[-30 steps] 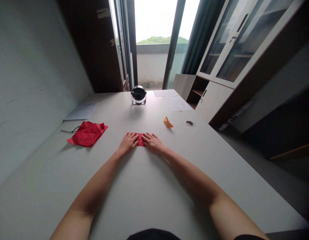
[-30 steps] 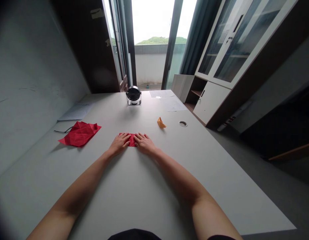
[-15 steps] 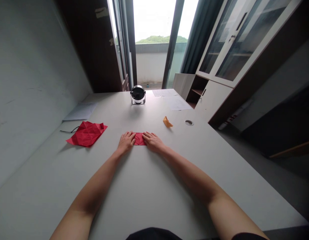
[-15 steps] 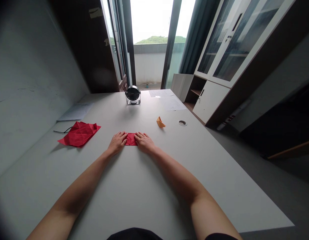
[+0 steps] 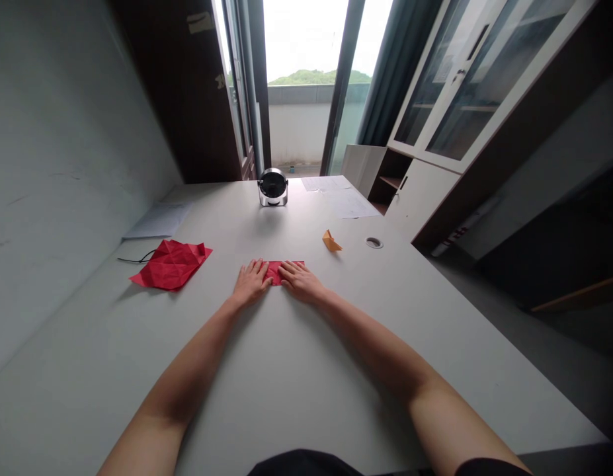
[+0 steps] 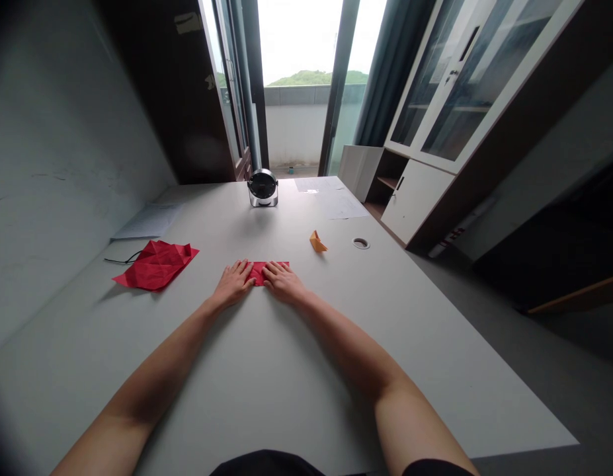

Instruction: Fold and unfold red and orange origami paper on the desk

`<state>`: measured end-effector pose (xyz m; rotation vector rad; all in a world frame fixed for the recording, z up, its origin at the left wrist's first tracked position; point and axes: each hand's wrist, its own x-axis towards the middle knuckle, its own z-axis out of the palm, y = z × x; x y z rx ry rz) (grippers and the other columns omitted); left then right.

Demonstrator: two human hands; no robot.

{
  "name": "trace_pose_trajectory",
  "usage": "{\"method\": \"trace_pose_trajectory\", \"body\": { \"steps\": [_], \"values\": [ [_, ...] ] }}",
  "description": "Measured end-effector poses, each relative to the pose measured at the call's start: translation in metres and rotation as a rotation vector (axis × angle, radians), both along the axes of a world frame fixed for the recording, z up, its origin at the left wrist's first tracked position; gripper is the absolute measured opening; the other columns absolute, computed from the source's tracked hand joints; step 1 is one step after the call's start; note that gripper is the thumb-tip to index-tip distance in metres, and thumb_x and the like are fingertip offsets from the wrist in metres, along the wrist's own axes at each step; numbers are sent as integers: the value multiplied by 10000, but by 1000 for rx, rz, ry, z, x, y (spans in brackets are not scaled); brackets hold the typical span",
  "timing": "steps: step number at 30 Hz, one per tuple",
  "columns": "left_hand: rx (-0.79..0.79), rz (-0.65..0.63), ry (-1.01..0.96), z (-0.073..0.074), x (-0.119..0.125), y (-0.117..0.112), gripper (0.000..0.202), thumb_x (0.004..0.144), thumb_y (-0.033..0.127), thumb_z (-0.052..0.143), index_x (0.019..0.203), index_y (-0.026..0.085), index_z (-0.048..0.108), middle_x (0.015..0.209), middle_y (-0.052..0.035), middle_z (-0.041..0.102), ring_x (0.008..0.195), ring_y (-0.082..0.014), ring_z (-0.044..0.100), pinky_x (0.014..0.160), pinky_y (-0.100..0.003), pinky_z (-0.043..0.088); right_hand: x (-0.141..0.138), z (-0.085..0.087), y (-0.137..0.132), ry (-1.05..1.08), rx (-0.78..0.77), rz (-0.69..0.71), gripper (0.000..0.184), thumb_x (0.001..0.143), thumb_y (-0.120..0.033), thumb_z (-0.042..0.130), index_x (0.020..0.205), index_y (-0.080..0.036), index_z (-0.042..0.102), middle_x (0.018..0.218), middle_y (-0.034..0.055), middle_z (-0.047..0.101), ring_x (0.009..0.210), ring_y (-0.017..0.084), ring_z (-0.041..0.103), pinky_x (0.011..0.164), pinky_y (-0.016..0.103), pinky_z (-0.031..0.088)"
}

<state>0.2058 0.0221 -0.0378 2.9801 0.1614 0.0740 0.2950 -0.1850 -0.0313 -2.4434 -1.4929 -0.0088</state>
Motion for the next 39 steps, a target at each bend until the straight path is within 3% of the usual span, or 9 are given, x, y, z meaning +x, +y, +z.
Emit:
{"method": "trace_pose_trajectory", "body": {
  "steps": [4, 9, 19, 27, 39],
  "values": [
    [17, -102, -48, 2, -1, -2, 591, 1006, 484, 307, 1541, 239, 352, 1636, -77, 255, 1521, -273, 180, 1229, -524, 88, 5, 0, -4, -11, -16, -53, 551, 1039, -428, 330, 1537, -194, 370, 1604, 87, 311, 1507, 242, 229, 1232, 450, 196],
    [-25, -290, 6, 3, -2, -4, 588, 1015, 476, 317, 1568, 278, 283, 1646, -42, 231, 1521, -242, 191, 1231, -457, 154, 7, 0, -5, -3, -14, -39, 540, 1039, -404, 328, 1536, -199, 372, 1601, 87, 318, 1501, 230, 247, 1231, 437, 204],
    [-47, -221, 45, -1, 1, -1, 612, 1004, 579, 259, 1565, 338, 268, 1662, -43, 173, 1531, -273, 134, 1217, -517, 120, 10, -4, -6, -19, 24, -207, 506, 1032, -365, 339, 1495, -182, 433, 1578, 99, 368, 1478, 225, 303, 1212, 421, 224],
    [-42, -184, 49, 2, 0, 0, 659, 989, 616, 257, 1573, 313, 256, 1666, -55, 151, 1533, -281, 118, 1219, -510, 110, 5, 4, -8, -22, 47, -50, 503, 1040, -399, 328, 1488, -203, 448, 1564, 81, 396, 1479, 213, 301, 1225, 421, 207],
    [-27, 12, 54, 0, 1, 21, 683, 973, 635, 266, 1560, 287, 298, 1658, -81, 177, 1525, -309, 135, 1202, -586, 73, 7, -1, -6, -6, 37, -188, 472, 1031, -374, 354, 1471, -240, 462, 1565, 66, 397, 1460, 217, 338, 1208, 423, 241]
  ]
}}
